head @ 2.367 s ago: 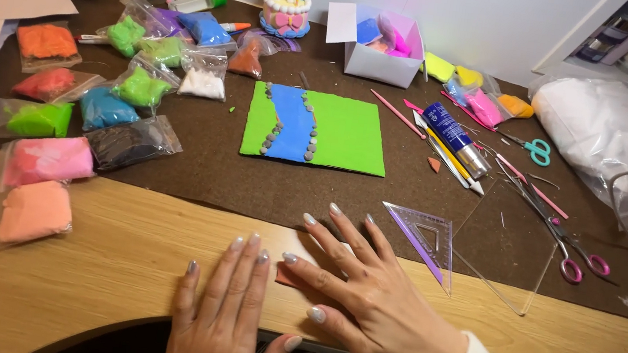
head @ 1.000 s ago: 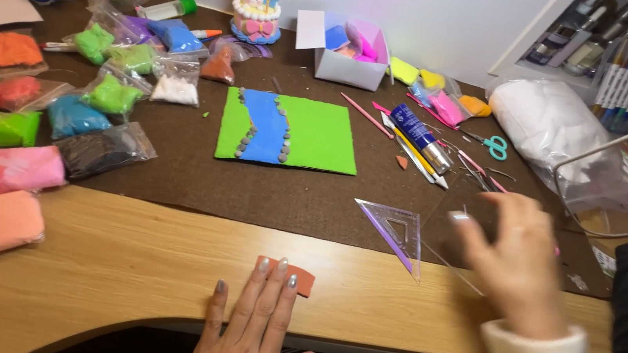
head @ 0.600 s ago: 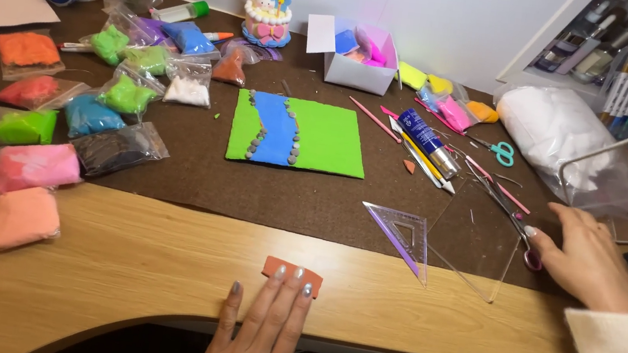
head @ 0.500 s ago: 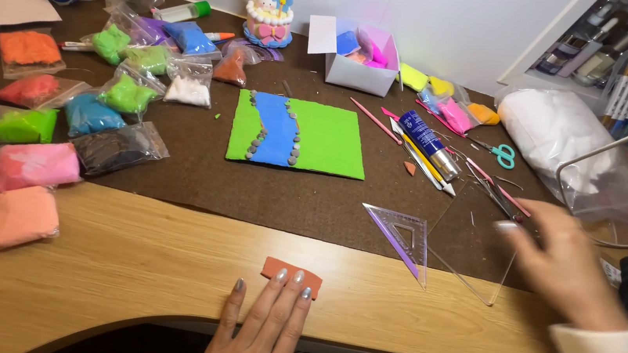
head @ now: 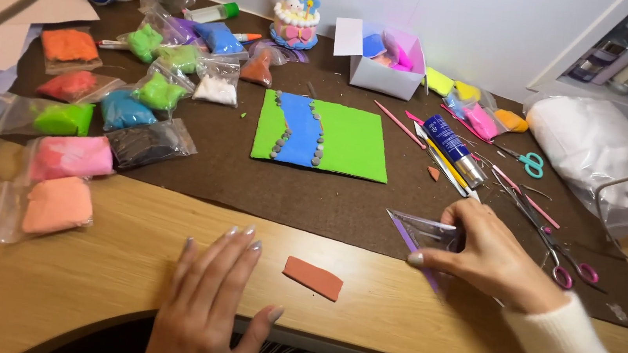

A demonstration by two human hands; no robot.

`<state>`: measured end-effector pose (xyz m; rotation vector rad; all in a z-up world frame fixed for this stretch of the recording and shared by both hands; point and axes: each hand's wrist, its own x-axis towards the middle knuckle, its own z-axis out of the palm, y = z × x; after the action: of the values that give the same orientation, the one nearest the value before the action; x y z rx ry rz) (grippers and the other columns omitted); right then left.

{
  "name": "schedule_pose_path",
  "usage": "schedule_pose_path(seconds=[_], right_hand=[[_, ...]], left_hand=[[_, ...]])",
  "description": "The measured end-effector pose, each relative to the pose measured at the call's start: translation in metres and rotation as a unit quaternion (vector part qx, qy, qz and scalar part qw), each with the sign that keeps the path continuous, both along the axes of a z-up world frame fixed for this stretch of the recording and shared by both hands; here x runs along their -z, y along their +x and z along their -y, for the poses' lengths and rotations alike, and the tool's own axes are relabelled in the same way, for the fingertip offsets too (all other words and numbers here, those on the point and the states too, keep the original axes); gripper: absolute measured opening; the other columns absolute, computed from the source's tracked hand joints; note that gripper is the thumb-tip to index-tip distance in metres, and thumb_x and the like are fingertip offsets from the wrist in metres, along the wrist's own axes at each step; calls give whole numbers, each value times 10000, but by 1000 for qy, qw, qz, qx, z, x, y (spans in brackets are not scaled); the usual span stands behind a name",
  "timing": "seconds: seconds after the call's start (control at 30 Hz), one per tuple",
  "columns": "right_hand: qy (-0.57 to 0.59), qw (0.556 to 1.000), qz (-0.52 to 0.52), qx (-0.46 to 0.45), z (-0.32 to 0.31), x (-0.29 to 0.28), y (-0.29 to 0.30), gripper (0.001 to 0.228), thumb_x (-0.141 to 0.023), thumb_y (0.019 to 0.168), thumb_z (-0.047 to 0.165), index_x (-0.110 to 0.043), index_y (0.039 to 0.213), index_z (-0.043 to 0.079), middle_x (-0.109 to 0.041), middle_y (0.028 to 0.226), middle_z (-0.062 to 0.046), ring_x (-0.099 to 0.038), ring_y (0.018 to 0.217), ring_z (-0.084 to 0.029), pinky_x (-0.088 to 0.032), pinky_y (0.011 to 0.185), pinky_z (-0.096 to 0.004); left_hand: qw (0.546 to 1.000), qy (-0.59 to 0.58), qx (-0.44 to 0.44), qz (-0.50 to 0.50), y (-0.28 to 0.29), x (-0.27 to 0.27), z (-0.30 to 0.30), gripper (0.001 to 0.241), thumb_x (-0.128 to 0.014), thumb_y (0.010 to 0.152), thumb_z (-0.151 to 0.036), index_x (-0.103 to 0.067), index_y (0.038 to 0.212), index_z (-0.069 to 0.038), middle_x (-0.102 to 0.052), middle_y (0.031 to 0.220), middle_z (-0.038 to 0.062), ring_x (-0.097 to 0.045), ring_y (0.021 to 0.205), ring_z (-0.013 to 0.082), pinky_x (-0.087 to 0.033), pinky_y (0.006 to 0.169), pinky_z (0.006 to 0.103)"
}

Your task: Constructing a miniature bridge scene using various colors of modeling clay, placing small stones along a river, and using a triangle ruler for alignment.

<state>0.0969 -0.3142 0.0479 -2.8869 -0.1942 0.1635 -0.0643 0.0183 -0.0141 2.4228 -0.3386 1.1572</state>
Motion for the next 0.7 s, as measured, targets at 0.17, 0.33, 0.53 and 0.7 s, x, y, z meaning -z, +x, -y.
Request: schedule_pose_path(seconds=[0.17,0.33,0.53,0.7], right_hand=[[369,927,57,-34,-50,5,-53,187,-825,816,105,-642,834,72,-655,667,-17,-557,585,-88,-438,528,-235],[432,889,90,-124,-97,12,-72,90,-689,927,80,-609,897,53,-633,580,-11,-567,459,-74,-433,406,-220],[284,914,164,-238,-110,19,-66,89,-612,980,165,-606,917,102,-610,591,41,-383,453,-100,-339,457,-254],[246,907,191,-282,-113,27,-66,94,-581,981,173,-627,958,93,-638,588,6,-469,395,-160,-374,445,-276]], left_hand=[[995,51,79,18,-3,37,33,541,-510,1008,-498,-631,1310,-65,-645,1392,138,-597,1309,302,-392,1121,522],[993,95,46,52,-2,42,46,539,-367,1088,-477,-668,1261,-64,-664,1378,123,-647,1263,259,-443,1082,483],[991,127,27,42,0,45,44,564,-298,1106,-475,-647,1315,-84,-645,1410,102,-612,1300,235,-423,1090,424],[988,155,-3,25,1,52,45,574,-410,1054,-537,-621,1399,-130,-625,1440,51,-578,1327,188,-368,1109,397]])
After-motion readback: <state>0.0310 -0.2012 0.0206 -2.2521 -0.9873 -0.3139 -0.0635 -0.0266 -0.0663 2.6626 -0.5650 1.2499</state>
